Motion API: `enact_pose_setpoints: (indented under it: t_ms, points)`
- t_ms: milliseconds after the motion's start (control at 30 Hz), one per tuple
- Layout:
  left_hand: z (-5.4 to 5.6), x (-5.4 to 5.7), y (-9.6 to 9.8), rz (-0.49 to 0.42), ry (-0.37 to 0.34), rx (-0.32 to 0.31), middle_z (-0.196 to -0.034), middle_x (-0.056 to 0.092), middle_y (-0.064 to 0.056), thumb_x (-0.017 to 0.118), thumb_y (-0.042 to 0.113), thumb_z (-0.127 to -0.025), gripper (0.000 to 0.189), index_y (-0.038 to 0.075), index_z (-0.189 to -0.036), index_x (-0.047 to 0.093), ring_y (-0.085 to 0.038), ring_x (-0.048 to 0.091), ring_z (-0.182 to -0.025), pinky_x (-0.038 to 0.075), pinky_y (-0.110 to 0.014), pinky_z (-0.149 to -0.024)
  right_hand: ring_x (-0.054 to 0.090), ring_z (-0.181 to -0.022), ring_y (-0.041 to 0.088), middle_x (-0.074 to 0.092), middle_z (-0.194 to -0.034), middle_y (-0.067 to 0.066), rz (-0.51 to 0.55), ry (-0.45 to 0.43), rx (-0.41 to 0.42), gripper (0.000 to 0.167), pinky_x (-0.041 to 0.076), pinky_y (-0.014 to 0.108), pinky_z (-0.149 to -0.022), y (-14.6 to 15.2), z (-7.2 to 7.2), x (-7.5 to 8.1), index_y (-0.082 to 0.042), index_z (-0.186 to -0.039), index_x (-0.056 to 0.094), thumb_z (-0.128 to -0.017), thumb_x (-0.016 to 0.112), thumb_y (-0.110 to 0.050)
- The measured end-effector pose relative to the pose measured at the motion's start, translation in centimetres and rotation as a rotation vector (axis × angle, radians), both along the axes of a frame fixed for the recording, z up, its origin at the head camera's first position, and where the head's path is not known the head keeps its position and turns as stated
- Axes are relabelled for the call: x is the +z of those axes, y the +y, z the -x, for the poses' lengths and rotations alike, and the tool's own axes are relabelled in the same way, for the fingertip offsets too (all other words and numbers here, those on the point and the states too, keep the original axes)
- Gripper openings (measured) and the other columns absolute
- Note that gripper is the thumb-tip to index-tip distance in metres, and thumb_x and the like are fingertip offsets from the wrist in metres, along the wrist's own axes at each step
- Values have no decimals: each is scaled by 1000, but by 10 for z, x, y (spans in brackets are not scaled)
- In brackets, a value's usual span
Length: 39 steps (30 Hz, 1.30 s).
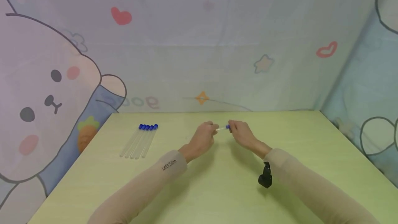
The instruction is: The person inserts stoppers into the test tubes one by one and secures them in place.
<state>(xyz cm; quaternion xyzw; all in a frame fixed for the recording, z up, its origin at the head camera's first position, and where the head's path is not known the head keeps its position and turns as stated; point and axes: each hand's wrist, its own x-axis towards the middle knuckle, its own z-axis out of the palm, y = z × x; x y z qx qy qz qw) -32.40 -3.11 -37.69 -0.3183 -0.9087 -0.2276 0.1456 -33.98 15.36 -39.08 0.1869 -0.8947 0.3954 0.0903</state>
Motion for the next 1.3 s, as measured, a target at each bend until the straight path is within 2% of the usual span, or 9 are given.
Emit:
enact_pose_setpoints:
  t_ms: [133,267,400,533,767,900,1033,1300]
  points:
    - [2,1,0,14,9,-5,-96,67,-15,58,-3,-91,25,-3,-115,66,-24,63,-87,53,-29,-77,29,-48,9,39,-58,-3,25,-60,22,46,27,21,-48,4,1,5,-1,-74,54,-107,29,-22]
    - [4,0,-3,36,22,-13,-99,68,-14,59,0,-92,26,-3,-117,65,-24,65,-88,54,-30,-78,33,-49,11,41,-57,-3,32,-63,42,45,31,23,-51,6,2,10,-6,-72,54,-107,31,-23]
    - [6,-3,-7,106,113,-26,-101,71,-11,61,3,-91,35,4,-127,61,-21,61,-84,52,-29,-76,33,-50,11,40,-57,-3,10,-40,40,45,32,25,-52,7,5,13,-7,-71,53,-107,31,-23]
    - [5,-4,-11,162,184,-48,-104,71,-8,64,0,-89,46,11,-133,57,-20,56,-84,49,-25,-70,32,-50,12,39,-58,-3,-1,-65,22,45,32,25,-53,6,6,15,-8,-71,53,-107,30,-24]
    - [2,-1,-13,179,154,-56,-106,66,-7,64,-5,-87,51,13,-134,58,-20,55,-86,45,-20,-61,40,-53,12,48,-61,-1,-18,-93,41,47,35,25,-54,5,7,19,-5,-72,56,-107,31,-24]
    - [3,0,-15,187,143,-25,-105,67,-6,63,-7,-85,53,14,-134,58,-20,56,-85,44,-20,-59,51,-59,16,58,-65,7,-51,-89,22,49,40,28,-58,9,8,21,-1,-81,64,-107,31,-25]
    - [5,0,-20,184,139,11,-106,67,-6,64,-8,-84,54,14,-133,59,-21,57,-86,45,-20,-58,53,-61,17,60,-68,11,-105,-84,-9,51,42,30,-63,20,9,23,2,-89,67,-107,30,-26]
    - [9,2,-40,192,88,78,-105,65,-8,62,-7,-86,53,13,-135,56,-25,57,-90,45,-26,-54,51,-60,16,59,-68,9,-142,-81,-28,47,40,30,-60,47,10,20,1,-86,64,-106,31,-25]
